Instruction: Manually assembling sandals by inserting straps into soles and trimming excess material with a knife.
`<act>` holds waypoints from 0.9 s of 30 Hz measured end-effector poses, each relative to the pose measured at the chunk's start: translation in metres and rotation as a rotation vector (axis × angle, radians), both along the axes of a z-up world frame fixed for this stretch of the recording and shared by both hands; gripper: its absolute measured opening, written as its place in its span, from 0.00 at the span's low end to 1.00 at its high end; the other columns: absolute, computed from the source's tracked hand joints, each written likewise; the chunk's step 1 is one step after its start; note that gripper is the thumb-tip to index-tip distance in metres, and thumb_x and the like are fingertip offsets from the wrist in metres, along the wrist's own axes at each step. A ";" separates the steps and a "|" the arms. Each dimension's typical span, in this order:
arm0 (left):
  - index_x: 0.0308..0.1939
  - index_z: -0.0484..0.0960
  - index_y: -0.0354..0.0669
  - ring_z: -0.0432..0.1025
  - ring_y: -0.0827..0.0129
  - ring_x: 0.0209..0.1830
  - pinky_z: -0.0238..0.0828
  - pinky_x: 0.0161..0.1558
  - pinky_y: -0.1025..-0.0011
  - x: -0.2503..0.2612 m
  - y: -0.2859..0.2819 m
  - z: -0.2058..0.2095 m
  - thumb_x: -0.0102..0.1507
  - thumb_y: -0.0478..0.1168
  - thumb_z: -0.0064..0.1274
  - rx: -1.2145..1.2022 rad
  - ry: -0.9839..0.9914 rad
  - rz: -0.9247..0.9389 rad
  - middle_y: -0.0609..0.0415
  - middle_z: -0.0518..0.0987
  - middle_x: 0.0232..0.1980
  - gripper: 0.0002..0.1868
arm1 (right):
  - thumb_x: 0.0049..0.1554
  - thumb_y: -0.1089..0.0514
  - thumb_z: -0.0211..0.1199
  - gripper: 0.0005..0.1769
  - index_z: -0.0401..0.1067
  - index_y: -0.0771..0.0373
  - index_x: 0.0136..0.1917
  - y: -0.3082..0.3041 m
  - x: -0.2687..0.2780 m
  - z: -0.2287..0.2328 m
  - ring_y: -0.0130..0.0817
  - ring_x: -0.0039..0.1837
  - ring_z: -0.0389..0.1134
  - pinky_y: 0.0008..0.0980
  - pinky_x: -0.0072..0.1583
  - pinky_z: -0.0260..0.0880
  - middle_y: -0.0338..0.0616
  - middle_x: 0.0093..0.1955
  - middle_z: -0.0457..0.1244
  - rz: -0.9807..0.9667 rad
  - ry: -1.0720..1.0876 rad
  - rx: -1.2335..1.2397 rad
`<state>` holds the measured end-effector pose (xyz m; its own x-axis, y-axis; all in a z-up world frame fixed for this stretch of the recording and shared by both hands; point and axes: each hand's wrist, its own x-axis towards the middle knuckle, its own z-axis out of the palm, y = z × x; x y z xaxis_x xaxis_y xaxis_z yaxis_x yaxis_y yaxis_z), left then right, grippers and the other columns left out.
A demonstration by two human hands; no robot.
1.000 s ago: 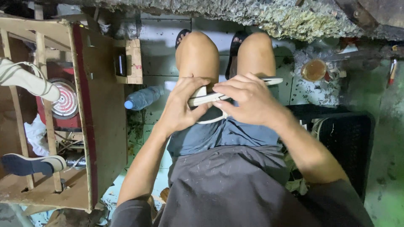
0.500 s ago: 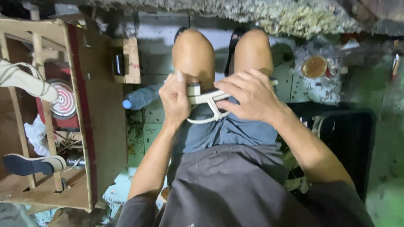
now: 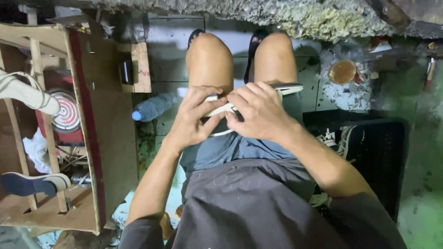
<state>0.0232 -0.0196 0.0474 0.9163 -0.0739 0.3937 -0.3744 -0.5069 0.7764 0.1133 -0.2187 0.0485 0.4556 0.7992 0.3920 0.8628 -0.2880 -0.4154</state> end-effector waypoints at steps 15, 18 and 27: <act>0.37 0.90 0.58 0.70 0.51 0.56 0.66 0.60 0.52 -0.005 -0.014 -0.032 0.67 0.50 0.51 0.121 -0.328 0.081 0.54 0.80 0.51 0.12 | 0.58 0.40 0.65 0.20 0.76 0.57 0.52 -0.022 0.032 -0.014 0.40 0.48 0.71 0.38 0.48 0.73 0.42 0.47 0.69 0.161 0.060 -0.044; 0.36 0.91 0.57 0.70 0.50 0.56 0.68 0.59 0.52 0.001 -0.012 -0.034 0.64 0.48 0.54 0.036 -0.326 0.062 0.52 0.79 0.50 0.10 | 0.59 0.37 0.63 0.20 0.76 0.54 0.50 -0.021 0.031 -0.019 0.35 0.46 0.71 0.34 0.46 0.72 0.37 0.45 0.68 0.098 -0.002 -0.056; 0.38 0.87 0.48 0.74 0.46 0.54 0.68 0.57 0.51 0.005 -0.011 -0.019 0.61 0.40 0.58 -0.009 -0.252 0.027 0.48 0.81 0.51 0.05 | 0.59 0.39 0.62 0.17 0.76 0.53 0.48 -0.020 0.032 -0.014 0.34 0.45 0.72 0.34 0.45 0.70 0.37 0.44 0.70 0.092 0.044 -0.094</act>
<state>0.0285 -0.0303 0.0283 0.7907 -0.0463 0.6105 -0.5432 -0.5131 0.6646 0.1452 -0.2383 0.0346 0.3933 0.8709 0.2945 0.8690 -0.2476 -0.4284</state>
